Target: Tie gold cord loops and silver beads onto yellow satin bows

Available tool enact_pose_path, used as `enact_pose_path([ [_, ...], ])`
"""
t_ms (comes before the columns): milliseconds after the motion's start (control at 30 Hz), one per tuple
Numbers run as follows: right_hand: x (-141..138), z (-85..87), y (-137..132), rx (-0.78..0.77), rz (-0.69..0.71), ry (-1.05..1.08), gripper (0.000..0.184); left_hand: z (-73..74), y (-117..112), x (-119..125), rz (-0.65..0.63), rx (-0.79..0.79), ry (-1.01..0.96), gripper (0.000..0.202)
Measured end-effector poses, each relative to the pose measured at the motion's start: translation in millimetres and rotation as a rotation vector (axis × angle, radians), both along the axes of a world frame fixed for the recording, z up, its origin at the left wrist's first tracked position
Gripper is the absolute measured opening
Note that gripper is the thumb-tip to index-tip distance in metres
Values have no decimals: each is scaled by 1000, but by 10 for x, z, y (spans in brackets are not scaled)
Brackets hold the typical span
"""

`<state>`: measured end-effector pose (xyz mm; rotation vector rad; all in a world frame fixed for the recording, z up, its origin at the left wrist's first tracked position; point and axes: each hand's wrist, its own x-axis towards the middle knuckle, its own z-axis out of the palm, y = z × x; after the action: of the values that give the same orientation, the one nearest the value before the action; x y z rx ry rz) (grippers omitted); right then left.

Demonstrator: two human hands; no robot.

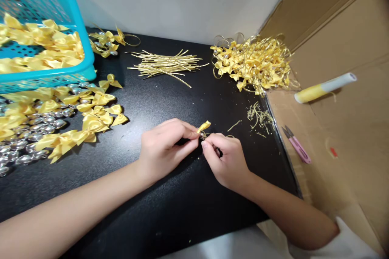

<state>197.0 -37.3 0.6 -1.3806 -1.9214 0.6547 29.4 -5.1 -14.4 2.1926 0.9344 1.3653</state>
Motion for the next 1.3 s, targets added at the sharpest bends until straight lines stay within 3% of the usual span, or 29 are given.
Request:
enact_pose_path([
  [167, 22, 7, 10, -48, -30, 43, 29, -6, -20, 11, -94, 20, 1, 11],
  [700, 68, -2, 43, -49, 30, 50, 25, 7, -13, 28, -24, -93, -48, 12],
  [1100, 57, 36, 46, 55, 13, 53, 29, -7, -2, 37, 88, -257, -67, 6],
  [1300, 88, 78, 66, 149, -91, 86, 24, -39, 3, 32, 38, -357, -77, 4],
])
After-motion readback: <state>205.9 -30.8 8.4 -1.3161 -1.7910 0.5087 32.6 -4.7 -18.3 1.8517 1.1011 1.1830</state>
